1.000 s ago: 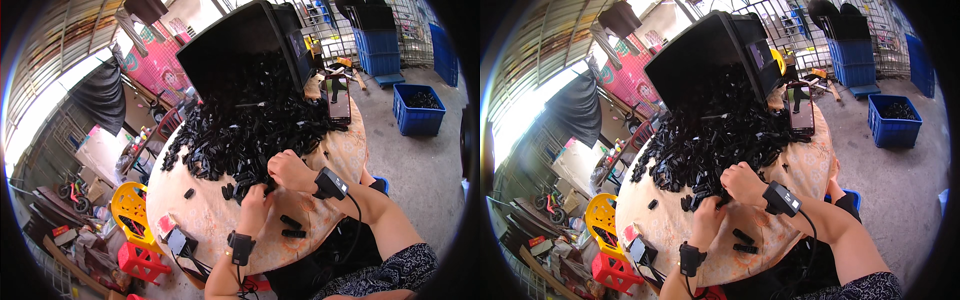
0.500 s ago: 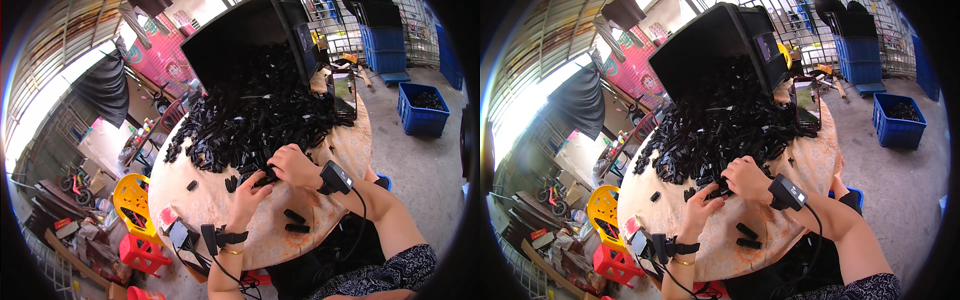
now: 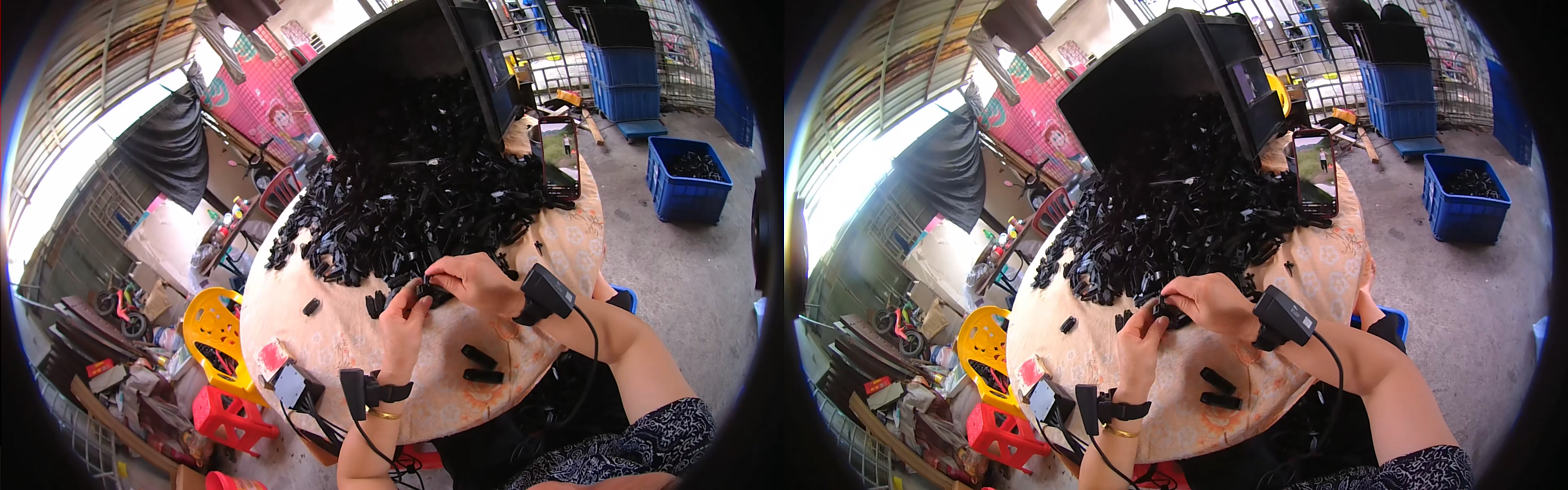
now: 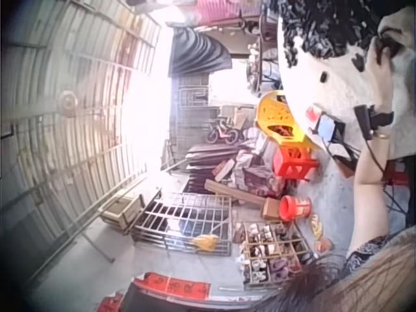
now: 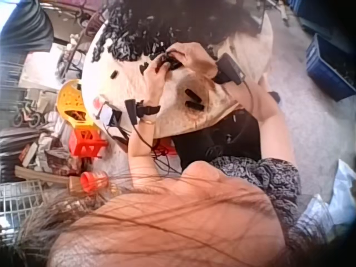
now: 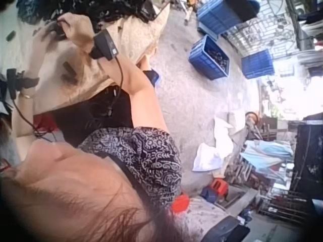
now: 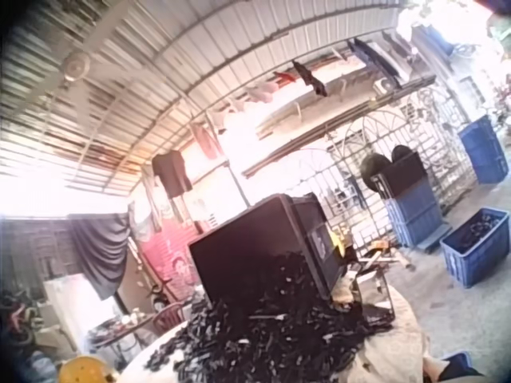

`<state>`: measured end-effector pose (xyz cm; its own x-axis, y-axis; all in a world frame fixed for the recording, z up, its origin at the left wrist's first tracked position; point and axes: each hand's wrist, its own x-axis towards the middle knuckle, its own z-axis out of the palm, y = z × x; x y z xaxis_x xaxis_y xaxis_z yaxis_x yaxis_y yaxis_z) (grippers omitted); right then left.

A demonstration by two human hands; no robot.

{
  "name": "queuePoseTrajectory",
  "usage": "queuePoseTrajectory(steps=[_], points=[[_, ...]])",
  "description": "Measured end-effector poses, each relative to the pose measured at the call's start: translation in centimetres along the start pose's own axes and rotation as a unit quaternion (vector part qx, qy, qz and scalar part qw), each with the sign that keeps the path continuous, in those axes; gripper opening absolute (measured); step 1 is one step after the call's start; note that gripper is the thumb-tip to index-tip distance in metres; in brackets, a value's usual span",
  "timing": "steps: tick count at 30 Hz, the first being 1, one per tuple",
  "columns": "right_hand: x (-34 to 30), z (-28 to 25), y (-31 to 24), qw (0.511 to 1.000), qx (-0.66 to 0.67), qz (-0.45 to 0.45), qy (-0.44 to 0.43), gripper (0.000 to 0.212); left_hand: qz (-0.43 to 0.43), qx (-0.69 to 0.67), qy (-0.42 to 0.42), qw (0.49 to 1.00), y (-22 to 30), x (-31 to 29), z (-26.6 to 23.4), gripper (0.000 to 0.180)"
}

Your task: Assembling small black plastic components by hand at a table.

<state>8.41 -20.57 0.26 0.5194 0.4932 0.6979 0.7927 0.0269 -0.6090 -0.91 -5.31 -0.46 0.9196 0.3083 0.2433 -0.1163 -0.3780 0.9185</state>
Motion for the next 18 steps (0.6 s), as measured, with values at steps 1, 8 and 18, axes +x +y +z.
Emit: queuePoseTrajectory(steps=[1,8,18], points=[[-0.1,0.2,-0.2,0.996,0.088,0.025,-0.014,0.017,0.001,-0.052,0.019,0.998,0.3,-0.1,0.1,0.029],[-0.3,0.3,0.4,0.998,0.059,-0.018,-0.007,0.014,-0.003,-0.180,0.020,0.983,0.4,-0.1,0.2,0.030],[-0.6,1.4,-0.3,0.998,-0.009,-0.056,0.036,0.015,-0.018,-0.183,0.010,0.983,-0.1,-0.1,-0.3,0.030]])
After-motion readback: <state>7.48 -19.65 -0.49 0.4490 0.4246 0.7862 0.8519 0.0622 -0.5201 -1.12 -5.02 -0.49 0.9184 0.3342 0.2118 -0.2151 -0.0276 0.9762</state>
